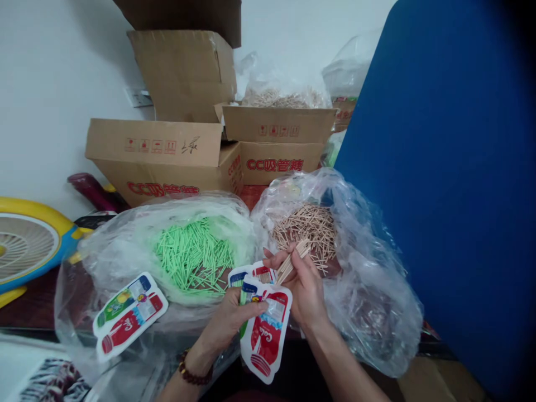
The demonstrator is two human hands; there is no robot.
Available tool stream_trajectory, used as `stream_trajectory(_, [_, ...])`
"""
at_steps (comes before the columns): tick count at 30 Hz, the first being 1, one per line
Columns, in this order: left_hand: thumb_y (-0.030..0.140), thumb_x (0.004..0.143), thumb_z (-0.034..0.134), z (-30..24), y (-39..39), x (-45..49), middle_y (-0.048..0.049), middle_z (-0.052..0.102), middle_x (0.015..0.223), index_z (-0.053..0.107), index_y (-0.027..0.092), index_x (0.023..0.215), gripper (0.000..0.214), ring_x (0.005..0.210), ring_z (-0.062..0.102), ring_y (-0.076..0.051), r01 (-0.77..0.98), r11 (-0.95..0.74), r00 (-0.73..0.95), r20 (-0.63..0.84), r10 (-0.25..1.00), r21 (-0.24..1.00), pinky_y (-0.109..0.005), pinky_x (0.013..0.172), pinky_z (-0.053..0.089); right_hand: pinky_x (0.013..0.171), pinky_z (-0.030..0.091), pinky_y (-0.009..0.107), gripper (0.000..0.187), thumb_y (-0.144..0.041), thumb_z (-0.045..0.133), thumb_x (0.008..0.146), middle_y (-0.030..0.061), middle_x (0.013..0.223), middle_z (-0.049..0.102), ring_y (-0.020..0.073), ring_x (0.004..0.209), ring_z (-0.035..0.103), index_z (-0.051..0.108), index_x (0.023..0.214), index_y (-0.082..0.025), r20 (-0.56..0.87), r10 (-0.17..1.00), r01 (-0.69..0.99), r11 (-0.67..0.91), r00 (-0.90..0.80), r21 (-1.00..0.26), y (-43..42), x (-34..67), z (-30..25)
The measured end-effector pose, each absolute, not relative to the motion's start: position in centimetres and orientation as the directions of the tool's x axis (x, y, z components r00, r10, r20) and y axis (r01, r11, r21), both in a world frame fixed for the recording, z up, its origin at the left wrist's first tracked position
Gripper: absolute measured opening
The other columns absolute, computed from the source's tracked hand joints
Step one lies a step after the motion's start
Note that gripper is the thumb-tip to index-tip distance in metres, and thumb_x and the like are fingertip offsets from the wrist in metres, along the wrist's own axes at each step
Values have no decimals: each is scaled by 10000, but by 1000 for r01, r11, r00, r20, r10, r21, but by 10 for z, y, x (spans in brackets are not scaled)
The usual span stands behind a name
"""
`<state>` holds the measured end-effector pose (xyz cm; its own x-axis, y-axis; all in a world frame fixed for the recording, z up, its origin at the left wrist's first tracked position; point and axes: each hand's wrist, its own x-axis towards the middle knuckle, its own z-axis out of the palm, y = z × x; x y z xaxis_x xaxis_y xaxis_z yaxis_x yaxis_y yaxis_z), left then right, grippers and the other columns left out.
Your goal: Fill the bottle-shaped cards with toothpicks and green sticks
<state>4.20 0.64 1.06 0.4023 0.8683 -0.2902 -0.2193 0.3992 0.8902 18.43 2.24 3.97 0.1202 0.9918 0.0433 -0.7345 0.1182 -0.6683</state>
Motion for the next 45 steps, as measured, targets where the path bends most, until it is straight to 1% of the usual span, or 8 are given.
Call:
stream_trajectory(12, [231, 660, 796, 7, 5, 38, -36, 726, 752, 707, 125, 821, 212, 631, 641, -156, -338, 382, 392, -240, 888, 860, -255, 649, 508, 997, 432, 428, 100, -329, 585, 859, -29, 729, 699, 190, 836, 685, 585, 930, -257, -5, 992, -665, 83, 129, -742, 12, 175, 27])
stream_trajectory(18, [243, 680, 793, 10, 12, 35, -30, 739, 764, 704, 132, 833, 209, 639, 654, -155, -312, 292, 295, -200, 934, 904, -245, 639, 509, 942, 473, 422, 86, -287, 618, 843, 49, 1186, 659, 232, 1024, 641, 637, 892, -219, -22, 993, -618, -92, -120, -780, 7, 179, 20])
stream_trajectory(22, [265, 717, 764, 13, 15, 31, -55, 749, 803, 708, 117, 849, 206, 677, 668, -180, -249, 286, 323, -199, 925, 925, -274, 670, 518, 966, 460, 435, 274, -296, 630, 841, 48, 1239, 633, 243, 1124, 597, 611, 1113, -272, 45, 995, -553, -10, -87, -833, 12, 186, 24])
stream_trajectory(25, [268, 721, 760, 12, 17, 29, -56, 749, 810, 707, 117, 862, 214, 679, 668, -183, -256, 284, 321, -196, 926, 924, -280, 674, 517, 1011, 422, 437, 293, -332, 556, 893, 40, 1227, 639, 233, 1149, 577, 609, 1179, -295, 133, 990, -304, 114, -44, -946, 15, 193, 28])
stream_trajectory(29, [252, 724, 759, 5, 19, 28, -25, 742, 782, 704, 135, 849, 180, 661, 653, -152, -326, 237, 266, -152, 952, 915, -252, 671, 507, 1096, 323, 409, 301, -332, 524, 910, 35, 1325, 575, 223, 1239, 501, 642, 1183, -287, 242, 936, 67, 267, -256, -961, 17, 202, 32])
stream_trajectory(32, [245, 723, 762, 3, 21, 27, -34, 740, 791, 705, 128, 867, 194, 670, 649, -150, -358, 227, 270, -133, 954, 906, -260, 679, 512, 1036, 396, 390, 321, -347, 544, 898, 47, 1313, 582, 216, 1184, 545, 618, 1203, -279, 210, 938, 7, 221, -275, -975, 20, 207, 32])
stream_trajectory(39, [241, 695, 784, -2, 24, 25, -17, 713, 727, 676, 125, 804, 193, 614, 632, -131, -392, 201, 201, -130, 971, 898, -241, 612, 507, 749, 534, 308, 362, -300, 771, 698, 7, 936, 733, 168, 773, 678, 659, 1032, -217, -101, 938, -282, -200, -331, -938, 15, 191, 4])
stream_trajectory(45, [207, 636, 823, 0, 24, 17, -2, 730, 769, 651, 149, 863, 290, 613, 650, -128, -411, 215, 158, -163, 974, 886, -239, 611, 535, 640, 529, 274, 328, -291, 799, 640, 12, 817, 745, 157, 659, 664, 694, 930, -179, -137, 962, -304, -206, -234, -930, 16, 185, 7])
